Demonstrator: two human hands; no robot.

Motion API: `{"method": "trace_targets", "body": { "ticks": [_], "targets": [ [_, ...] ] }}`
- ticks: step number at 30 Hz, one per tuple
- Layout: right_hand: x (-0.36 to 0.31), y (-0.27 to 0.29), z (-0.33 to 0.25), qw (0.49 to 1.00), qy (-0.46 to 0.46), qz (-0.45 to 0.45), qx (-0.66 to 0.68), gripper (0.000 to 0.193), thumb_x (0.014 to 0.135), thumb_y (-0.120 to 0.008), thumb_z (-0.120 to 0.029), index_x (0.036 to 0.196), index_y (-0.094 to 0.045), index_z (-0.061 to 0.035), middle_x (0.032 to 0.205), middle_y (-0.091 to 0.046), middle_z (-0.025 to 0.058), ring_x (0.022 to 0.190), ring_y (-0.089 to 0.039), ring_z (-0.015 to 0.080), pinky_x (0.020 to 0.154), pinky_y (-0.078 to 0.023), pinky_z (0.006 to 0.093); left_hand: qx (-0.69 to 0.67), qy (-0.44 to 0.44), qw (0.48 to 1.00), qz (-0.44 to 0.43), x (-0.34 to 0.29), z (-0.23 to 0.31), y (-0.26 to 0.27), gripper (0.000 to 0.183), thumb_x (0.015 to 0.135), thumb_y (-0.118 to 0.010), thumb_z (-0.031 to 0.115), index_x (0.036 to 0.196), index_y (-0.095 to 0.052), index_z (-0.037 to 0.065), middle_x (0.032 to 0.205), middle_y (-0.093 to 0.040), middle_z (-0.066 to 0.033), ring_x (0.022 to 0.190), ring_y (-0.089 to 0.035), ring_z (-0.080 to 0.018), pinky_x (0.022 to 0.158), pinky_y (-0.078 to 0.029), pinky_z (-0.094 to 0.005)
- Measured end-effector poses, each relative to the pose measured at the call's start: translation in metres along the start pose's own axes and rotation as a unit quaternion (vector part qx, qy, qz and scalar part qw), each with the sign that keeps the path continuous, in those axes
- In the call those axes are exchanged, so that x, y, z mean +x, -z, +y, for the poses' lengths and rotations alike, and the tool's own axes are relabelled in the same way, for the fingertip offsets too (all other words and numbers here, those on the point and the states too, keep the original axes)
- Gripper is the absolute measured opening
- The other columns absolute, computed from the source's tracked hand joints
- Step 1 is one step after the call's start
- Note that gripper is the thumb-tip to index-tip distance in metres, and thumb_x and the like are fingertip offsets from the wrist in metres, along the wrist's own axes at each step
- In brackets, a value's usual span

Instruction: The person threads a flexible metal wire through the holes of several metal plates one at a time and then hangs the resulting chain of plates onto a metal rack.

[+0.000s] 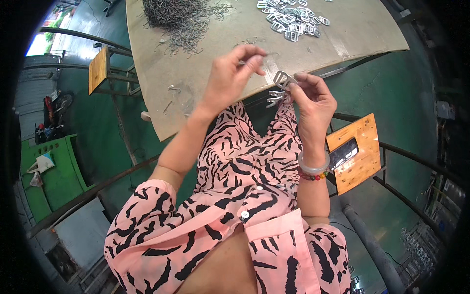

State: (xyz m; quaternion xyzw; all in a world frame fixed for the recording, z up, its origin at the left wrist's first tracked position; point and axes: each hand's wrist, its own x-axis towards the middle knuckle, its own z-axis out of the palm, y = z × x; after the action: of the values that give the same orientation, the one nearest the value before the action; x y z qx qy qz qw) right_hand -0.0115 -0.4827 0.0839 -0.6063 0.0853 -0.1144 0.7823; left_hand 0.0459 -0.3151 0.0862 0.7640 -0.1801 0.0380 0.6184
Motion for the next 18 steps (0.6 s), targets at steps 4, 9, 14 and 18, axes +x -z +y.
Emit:
{"method": "trace_targets", "body": {
  "ticks": [4,9,14,18],
  "targets": [
    [-0.002,0.0,0.003,0.999,-0.007,0.026,-0.022,0.014,0.078,-0.063,0.005,0.091,-0.061,0.0044,0.081,-0.064,0.0065,0.067,-0.058,0.0085,0.059,-0.046,0.0193,-0.044,-0.011,0.999,-0.016,-0.015,0.02,-0.017,0.016,0.089,-0.054,0.006,0.1,-0.059,-0.004,0.082,-0.063,-0.0078,0.073,-0.063,-0.0117,0.063,-0.049,-0.0233],
    [-0.002,0.003,0.007,0.999,0.005,0.026,-0.029,0.014,0.078,-0.064,0.004,0.091,-0.061,0.0043,0.08,-0.064,0.0053,0.064,-0.058,0.0075,0.057,-0.047,0.0196,-0.027,-0.007,0.999,-0.023,-0.021,0.019,-0.027,0.012,0.086,-0.058,0.002,0.096,-0.059,-0.005,0.085,-0.063,-0.0086,0.073,-0.063,-0.0113,0.063,-0.051,-0.0228],
    [-0.001,0.004,0.006,0.998,0.012,0.049,-0.03,0.012,0.078,-0.064,0.003,0.09,-0.062,0.0041,0.08,-0.064,0.0045,0.064,-0.058,0.0067,0.057,-0.047,0.0194,-0.045,-0.005,0.999,-0.02,-0.02,0.023,-0.034,0.013,0.082,-0.063,0.002,0.094,-0.059,-0.002,0.086,-0.062,-0.0081,0.075,-0.062,-0.0136,0.062,-0.051,-0.0248],
    [-0.003,0.002,0.0,0.999,0.016,0.045,-0.02,0.011,0.079,-0.064,0.002,0.09,-0.062,0.0038,0.081,-0.063,0.0041,0.066,-0.058,0.0065,0.057,-0.047,0.019,0.107,-0.127,0.986,0.022,-0.018,0.014,-0.043,0.016,0.075,-0.067,0.005,0.09,-0.061,0.002,0.094,-0.057,-0.0088,0.088,-0.052,-0.0228,0.074,-0.045,-0.0321]
  ]
}}
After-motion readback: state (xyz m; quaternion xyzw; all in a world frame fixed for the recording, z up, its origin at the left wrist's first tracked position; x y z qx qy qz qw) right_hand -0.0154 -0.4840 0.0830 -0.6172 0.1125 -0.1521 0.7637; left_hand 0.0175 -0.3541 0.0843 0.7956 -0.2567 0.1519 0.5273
